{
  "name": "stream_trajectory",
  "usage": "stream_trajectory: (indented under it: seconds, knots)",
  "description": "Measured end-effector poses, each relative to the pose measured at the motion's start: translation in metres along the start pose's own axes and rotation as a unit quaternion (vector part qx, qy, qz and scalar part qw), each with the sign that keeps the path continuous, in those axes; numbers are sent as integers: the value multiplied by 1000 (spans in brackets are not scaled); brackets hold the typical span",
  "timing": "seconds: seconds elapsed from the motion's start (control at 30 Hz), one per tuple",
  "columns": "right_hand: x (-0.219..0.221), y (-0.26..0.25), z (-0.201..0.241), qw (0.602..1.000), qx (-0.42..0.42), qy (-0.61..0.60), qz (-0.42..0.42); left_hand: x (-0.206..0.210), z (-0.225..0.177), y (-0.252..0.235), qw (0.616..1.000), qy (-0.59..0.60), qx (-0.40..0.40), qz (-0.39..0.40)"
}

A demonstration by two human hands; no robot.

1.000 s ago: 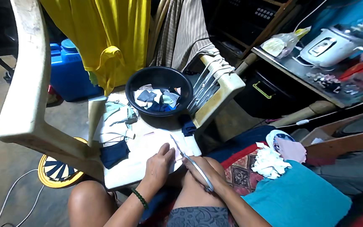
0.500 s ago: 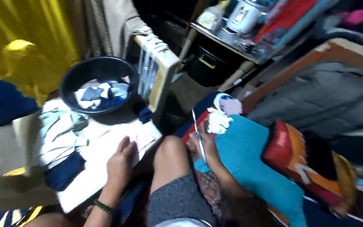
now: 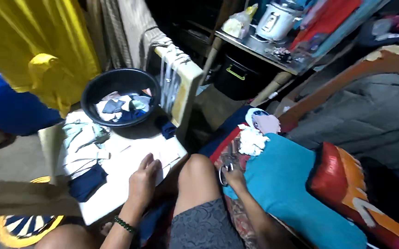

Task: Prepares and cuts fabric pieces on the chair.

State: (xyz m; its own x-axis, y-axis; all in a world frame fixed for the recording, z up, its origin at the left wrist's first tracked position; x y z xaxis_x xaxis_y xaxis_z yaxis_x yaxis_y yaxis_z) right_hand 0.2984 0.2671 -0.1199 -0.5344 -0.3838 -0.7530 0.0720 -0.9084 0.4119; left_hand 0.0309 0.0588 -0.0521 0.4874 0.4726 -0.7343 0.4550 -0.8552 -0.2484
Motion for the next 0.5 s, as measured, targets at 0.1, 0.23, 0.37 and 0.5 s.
stream_trajectory:
  seconds: [0.1,0.23,0.37,0.5]
  knots:
    - [-3,1,1,988,-11,136,69,-3,-3,0,1000,3,-15,11]
    - [-21,45,42,953,-62,291,53,-4,-5,-2,1000,4,-12,9]
    - [-4,78,92,866,-476,65,-136,-3,-4,-4,1000,13,-14,18]
    - [30,92,151,879,-477,14,24,-3,-6,-3,1000,14,-20,17]
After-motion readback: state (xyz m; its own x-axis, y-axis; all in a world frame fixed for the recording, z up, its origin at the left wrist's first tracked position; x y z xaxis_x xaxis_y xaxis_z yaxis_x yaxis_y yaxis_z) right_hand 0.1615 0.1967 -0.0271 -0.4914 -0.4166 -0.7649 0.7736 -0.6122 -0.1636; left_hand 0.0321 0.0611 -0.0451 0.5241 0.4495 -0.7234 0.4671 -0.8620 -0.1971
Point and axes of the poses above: each hand's wrist, its own y-axis away from the middle knuckle, its own x-axis out of the palm, z = x × y, the point moved 3 cm from there along -y, towards the middle knuckle, and after that the axes turned 3 degrees about z, right-handed, at the moved point
